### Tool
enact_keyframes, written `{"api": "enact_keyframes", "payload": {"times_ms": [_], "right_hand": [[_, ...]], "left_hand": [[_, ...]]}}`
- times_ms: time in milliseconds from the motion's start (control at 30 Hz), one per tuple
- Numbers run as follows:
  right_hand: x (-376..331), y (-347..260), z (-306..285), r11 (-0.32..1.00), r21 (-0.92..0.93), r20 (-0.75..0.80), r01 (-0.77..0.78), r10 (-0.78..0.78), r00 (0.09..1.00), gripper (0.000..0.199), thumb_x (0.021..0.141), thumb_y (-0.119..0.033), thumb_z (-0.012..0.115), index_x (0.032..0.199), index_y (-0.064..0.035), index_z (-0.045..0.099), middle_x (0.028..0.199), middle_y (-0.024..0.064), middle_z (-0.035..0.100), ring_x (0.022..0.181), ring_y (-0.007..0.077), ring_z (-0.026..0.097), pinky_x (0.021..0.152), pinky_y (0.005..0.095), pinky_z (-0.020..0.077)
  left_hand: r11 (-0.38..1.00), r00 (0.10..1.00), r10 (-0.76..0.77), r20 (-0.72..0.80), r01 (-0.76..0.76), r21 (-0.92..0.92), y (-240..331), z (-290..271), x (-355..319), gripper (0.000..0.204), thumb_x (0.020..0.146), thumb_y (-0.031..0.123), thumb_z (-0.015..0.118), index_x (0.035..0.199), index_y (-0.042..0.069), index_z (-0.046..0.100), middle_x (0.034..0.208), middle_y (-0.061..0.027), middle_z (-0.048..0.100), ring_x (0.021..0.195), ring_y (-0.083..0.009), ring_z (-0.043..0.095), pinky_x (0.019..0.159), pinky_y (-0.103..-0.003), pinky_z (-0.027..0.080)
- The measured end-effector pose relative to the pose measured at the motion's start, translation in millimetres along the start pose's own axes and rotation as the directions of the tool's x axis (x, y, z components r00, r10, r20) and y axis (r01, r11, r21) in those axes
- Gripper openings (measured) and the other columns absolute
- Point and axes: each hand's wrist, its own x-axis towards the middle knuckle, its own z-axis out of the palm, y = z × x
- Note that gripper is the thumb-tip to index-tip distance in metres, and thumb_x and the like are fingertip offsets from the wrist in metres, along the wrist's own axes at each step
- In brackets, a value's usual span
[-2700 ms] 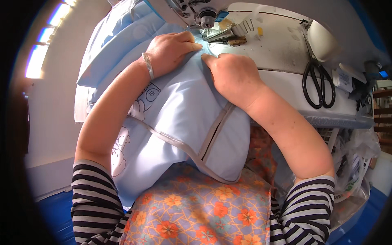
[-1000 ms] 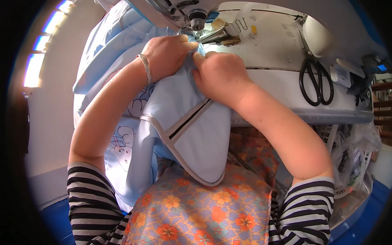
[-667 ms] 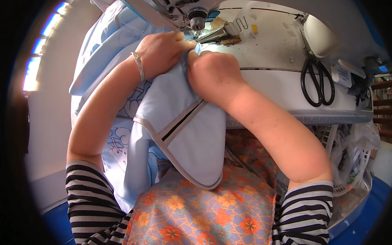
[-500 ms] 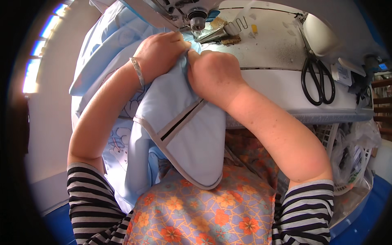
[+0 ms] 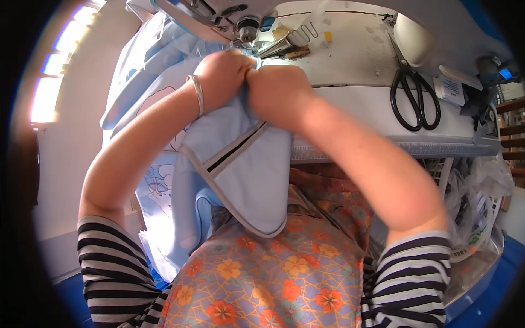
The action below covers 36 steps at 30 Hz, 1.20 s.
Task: Sewing together fabric and transparent plastic pieces using an industrial sewing machine.
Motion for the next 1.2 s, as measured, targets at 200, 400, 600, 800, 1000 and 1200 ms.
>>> {"api": "enact_keyframes", "payload": {"times_ms": [200, 400, 600, 800, 1000, 1200], "right_hand": [[-8.5, 14.6, -7.9, 0.989, 0.021, -0.065, 0.147, -0.145, 0.987, 0.013, 0.081, -0.015, 0.057, 0.081, -0.0046, 0.064, 0.069, 0.0111, 0.064, 0.064, 0.033, 0.066, 0.057, 0.0461, 0.0532], [-9.6, -5.3, 2.8, 0.999, 0.015, -0.032, 0.049, -0.049, 0.998, 0.012, 0.079, -0.014, 0.057, 0.078, -0.0046, 0.064, 0.069, 0.0132, 0.066, 0.063, 0.0326, 0.066, 0.057, 0.0442, 0.0539], [-5.0, 4.7, -0.3, 0.999, -0.033, -0.07, 0.011, -0.013, 0.997, 0.012, 0.079, -0.013, 0.057, 0.08, -0.0044, 0.065, 0.064, 0.0146, 0.065, 0.058, 0.0331, 0.066, 0.055, 0.0451, 0.0537], [2.6, 6.4, 2.0, 0.999, -0.028, -0.097, -0.016, 0.013, 0.995, 0.012, 0.08, -0.014, 0.058, 0.081, -0.0043, 0.066, 0.063, 0.0152, 0.065, 0.058, 0.0335, 0.066, 0.054, 0.0451, 0.0533], [-0.2, 10.9, 5.4, 0.999, -0.051, -0.112, 0.016, -0.022, 0.993, 0.014, 0.084, -0.014, 0.057, 0.086, -0.0032, 0.065, 0.065, 0.0156, 0.066, 0.059, 0.0335, 0.066, 0.054, 0.045, 0.0526], [1.0, 6.2, 6.9, 0.998, -0.061, -0.13, -0.003, -0.005, 0.991, 0.018, 0.086, -0.018, 0.059, 0.082, -0.0019, 0.065, 0.065, 0.0194, 0.065, 0.061, 0.0345, 0.066, 0.057, 0.0455, 0.0534]], "left_hand": [[0.996, 0.982, 0.082, -0.169, -0.086, -0.016, -1.5, 14.7, -10.8, 0.021, 0.09, 0.01, 0.052, 0.104, 0.006, 0.066, 0.096, -0.0187, 0.065, 0.095, -0.0387, 0.064, 0.083, -0.045, 0.051], [0.999, 0.999, 0.052, -0.015, -0.052, 0.001, 5.2, 7.7, -10.8, 0.032, 0.087, 0.007, 0.053, 0.117, 0.003, 0.064, 0.1, -0.0195, 0.064, 0.098, -0.0382, 0.063, 0.087, -0.045, 0.05], [0.995, 0.994, 0.088, -0.072, -0.09, -0.033, 3.4, 3.8, -14.5, 0.032, 0.084, 0.003, 0.055, 0.114, 0.001, 0.064, 0.107, -0.0191, 0.064, 0.105, -0.0381, 0.061, 0.091, -0.044, 0.05], [0.964, 0.988, 0.155, 0.019, -0.147, -0.222, -8.5, -22.4, -16.8, 0.038, 0.083, 0.008, 0.061, 0.12, 0.003, 0.062, 0.128, -0.0184, 0.061, 0.122, -0.0366, 0.056, 0.102, -0.044, 0.047], [0.889, 0.974, 0.062, -0.216, -0.153, -0.432, 38.3, -59.1, -174.0, 0.078, 0.077, 0.018, 0.075, 0.144, -0.003, 0.043, 0.148, -0.0282, 0.044, 0.137, -0.0373, 0.046, 0.112, -0.043, 0.039], [0.795, 0.785, -0.598, -0.161, 0.555, -0.245, 35.4, 29.4, -251.3, 0.059, 0.08, 0.007, 0.066, 0.135, -0.004, 0.049, 0.112, -0.0276, 0.067, 0.103, -0.0458, 0.064, 0.088, -0.046, 0.052]]}}
